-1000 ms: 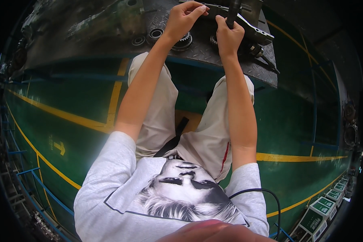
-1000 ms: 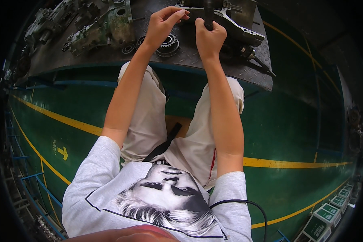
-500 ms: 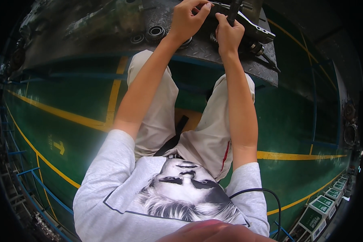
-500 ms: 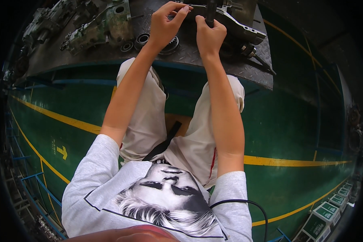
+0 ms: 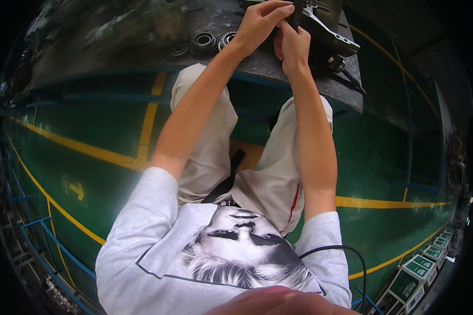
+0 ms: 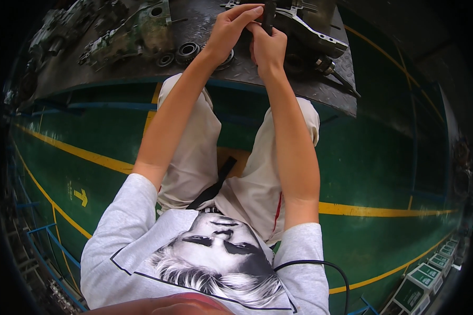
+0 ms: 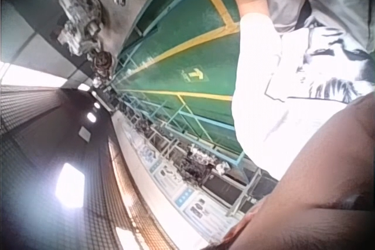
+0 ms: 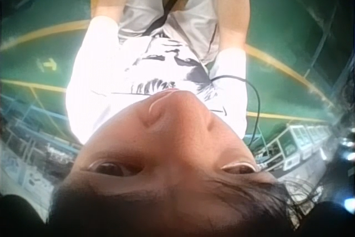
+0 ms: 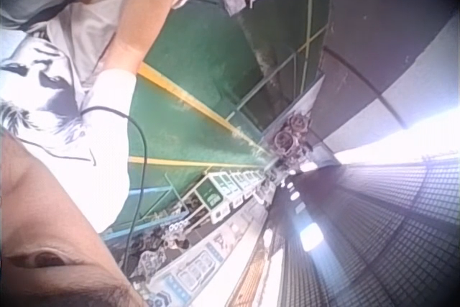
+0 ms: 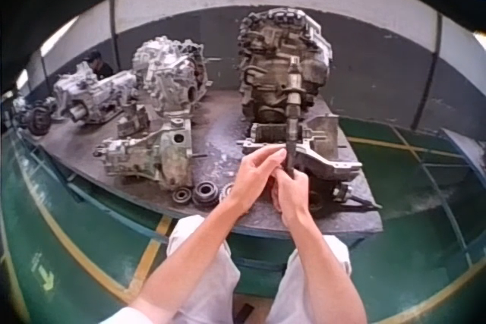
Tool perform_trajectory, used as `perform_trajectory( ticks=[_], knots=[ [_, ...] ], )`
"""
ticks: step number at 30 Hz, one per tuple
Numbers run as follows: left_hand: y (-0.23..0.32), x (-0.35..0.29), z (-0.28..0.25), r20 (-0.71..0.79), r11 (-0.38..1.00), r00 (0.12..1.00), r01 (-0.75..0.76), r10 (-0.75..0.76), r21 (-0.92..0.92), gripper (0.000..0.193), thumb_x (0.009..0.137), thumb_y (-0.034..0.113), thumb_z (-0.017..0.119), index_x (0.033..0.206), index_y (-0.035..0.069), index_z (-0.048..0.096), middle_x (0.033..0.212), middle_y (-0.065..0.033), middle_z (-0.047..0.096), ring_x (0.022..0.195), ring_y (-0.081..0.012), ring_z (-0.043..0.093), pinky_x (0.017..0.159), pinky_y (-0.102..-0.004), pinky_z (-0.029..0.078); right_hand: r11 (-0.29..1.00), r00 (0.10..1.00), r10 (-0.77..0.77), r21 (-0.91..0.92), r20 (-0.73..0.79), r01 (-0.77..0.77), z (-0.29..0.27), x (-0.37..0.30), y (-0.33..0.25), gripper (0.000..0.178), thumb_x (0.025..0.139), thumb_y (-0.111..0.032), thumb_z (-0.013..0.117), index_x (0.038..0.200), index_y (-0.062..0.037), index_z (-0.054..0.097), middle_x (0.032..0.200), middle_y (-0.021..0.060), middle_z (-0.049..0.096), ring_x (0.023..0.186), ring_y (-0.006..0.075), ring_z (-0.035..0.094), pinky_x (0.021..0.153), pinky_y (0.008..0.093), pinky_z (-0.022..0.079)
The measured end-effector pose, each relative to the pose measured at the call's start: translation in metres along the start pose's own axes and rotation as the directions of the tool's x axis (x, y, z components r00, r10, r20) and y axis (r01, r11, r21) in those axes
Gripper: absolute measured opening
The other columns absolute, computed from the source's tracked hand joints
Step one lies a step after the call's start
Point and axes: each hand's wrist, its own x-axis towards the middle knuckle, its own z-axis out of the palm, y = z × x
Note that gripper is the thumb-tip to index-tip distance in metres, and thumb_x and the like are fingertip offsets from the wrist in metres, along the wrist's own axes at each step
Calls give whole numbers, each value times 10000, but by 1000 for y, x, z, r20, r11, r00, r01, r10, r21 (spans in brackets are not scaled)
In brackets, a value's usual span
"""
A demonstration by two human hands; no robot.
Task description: The person handles a camshaft and gear components at a workbench, rotating the shaft by hand and checking the fit of the gears before placing the shaft into a metal engine casing.
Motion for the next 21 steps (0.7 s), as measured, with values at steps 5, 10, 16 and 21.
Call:
perform_trajectory(
  ticks=[5,10,16,21],
  knots=[
    [-1,3,0,-50,996,998,45,-49,-79,282,915,163,585,1141,1,628,1028,-44,644,926,-104,585,822,-221,459,983,987,124,127,102,-136,3,-2,-5,281,848,-192,615,609,-108,492,479,-38,365,352,70,330,347,229,219],
    [5,1,-5,-68,975,985,144,-157,-168,282,907,160,597,1144,12,625,999,-50,649,890,-108,589,792,-220,467,939,926,158,237,342,-248,0,-3,-7,349,879,-181,555,594,-157,355,450,-56,298,334,61,258,328,238,178],
    [9,-7,-8,75,972,978,202,-194,-121,356,945,333,504,1116,45,626,1034,-111,669,935,-195,644,821,-264,515,919,873,135,270,469,-288,-4,0,-4,333,886,-166,534,600,-161,363,440,-55,309,323,60,259,320,226,202],
    [4,-8,-9,68,969,979,200,-192,-143,282,923,228,574,1122,35,623,1028,-134,669,898,-210,657,821,-292,527,972,953,88,186,290,-146,5,-6,-6,314,892,-180,545,614,-139,406,462,-48,324,331,60,268,326,221,209]
  ],
)
